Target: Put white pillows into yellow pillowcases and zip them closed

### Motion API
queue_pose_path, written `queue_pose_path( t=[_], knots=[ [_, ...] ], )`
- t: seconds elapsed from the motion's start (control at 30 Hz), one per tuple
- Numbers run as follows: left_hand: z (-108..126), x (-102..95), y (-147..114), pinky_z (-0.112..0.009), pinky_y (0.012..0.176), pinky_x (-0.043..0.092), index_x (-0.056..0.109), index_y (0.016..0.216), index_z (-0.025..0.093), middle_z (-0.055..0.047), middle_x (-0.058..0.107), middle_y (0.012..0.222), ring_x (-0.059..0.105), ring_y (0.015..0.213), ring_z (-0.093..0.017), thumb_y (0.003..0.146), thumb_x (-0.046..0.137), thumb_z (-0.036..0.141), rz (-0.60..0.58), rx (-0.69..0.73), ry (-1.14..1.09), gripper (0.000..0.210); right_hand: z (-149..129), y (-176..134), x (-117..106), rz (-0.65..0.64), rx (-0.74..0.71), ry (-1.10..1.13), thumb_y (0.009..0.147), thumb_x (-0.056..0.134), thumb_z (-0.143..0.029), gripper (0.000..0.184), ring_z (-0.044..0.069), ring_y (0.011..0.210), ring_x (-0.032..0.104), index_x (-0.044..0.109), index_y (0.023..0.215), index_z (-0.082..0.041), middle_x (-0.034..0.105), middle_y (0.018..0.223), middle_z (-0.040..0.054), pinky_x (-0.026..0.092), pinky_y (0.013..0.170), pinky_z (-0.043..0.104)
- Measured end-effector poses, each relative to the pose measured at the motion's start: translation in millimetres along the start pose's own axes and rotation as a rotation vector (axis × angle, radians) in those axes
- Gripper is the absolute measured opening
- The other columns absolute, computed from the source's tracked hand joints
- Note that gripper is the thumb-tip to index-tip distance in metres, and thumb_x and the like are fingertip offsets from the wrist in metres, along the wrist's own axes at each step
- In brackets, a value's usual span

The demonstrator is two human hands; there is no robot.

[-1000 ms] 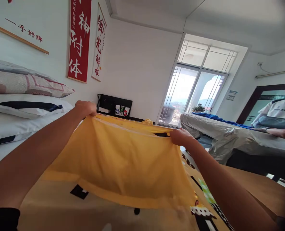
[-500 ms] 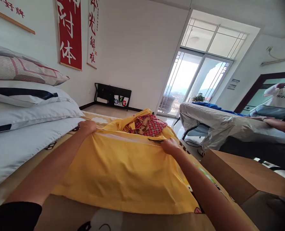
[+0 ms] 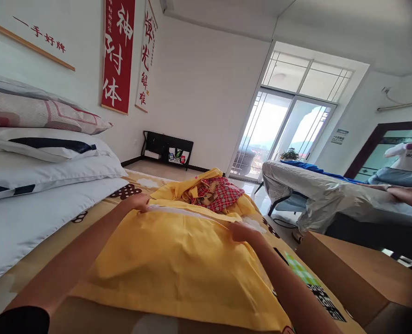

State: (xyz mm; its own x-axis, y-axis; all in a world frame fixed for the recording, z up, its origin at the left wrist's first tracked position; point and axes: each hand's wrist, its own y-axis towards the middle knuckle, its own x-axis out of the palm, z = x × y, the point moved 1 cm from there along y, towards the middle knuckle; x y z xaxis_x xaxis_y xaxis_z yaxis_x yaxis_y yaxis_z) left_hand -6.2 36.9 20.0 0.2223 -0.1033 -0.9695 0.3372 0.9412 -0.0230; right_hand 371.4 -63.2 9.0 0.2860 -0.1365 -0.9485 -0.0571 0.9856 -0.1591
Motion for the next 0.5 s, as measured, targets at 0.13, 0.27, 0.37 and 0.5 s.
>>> queue_pose_path(
  t=[0.13,0.27,0.37,0.5],
  knots=[
    [42,7.0,-2,-0.025,0.097,0.039,0.059,0.118,0.021,-0.004,0.062,0.124,0.055,0.114,-0.019,0.092,0.041,0.041,0.07,0.279,-0.077,0.037,-26,13,-15,0.129,-0.061,0.094,0.097,0.042,-0.034,0.029,0.017,0.093,0.062,0.065,0.103,-0.018,0.067,0.104,0.0078,0.047,0.08,0.031],
    [78,71.6,-10,-0.028,0.083,0.046,0.069,0.101,0.018,-0.008,0.07,0.108,0.064,0.098,-0.023,0.093,0.03,0.054,-0.106,0.326,-0.068,0.054,-83,25,16,0.196,-0.107,0.185,0.1,0.028,-0.039,0.046,0.018,0.095,0.064,0.07,0.099,-0.02,0.071,0.103,0.0078,0.043,0.079,0.027],
    [73,80.1,-3,-0.028,0.081,0.046,0.071,0.097,0.02,-0.008,0.071,0.106,0.065,0.094,-0.023,0.091,0.027,0.061,-0.164,0.305,-0.048,0.06,-76,27,34,0.199,-0.101,0.209,0.099,0.027,-0.046,0.052,0.019,0.094,0.065,0.072,0.096,-0.021,0.072,0.099,0.0073,0.043,0.081,0.027],
    [36,51.8,14,-0.032,0.086,0.045,0.072,0.1,0.02,-0.011,0.07,0.111,0.064,0.099,-0.027,0.085,0.025,0.072,-0.114,0.181,-0.003,0.071,-22,24,43,0.182,-0.004,0.187,0.095,0.027,-0.057,0.062,0.025,0.084,0.067,0.074,0.088,-0.017,0.072,0.087,0.0141,0.045,0.079,0.035]
  ],
)
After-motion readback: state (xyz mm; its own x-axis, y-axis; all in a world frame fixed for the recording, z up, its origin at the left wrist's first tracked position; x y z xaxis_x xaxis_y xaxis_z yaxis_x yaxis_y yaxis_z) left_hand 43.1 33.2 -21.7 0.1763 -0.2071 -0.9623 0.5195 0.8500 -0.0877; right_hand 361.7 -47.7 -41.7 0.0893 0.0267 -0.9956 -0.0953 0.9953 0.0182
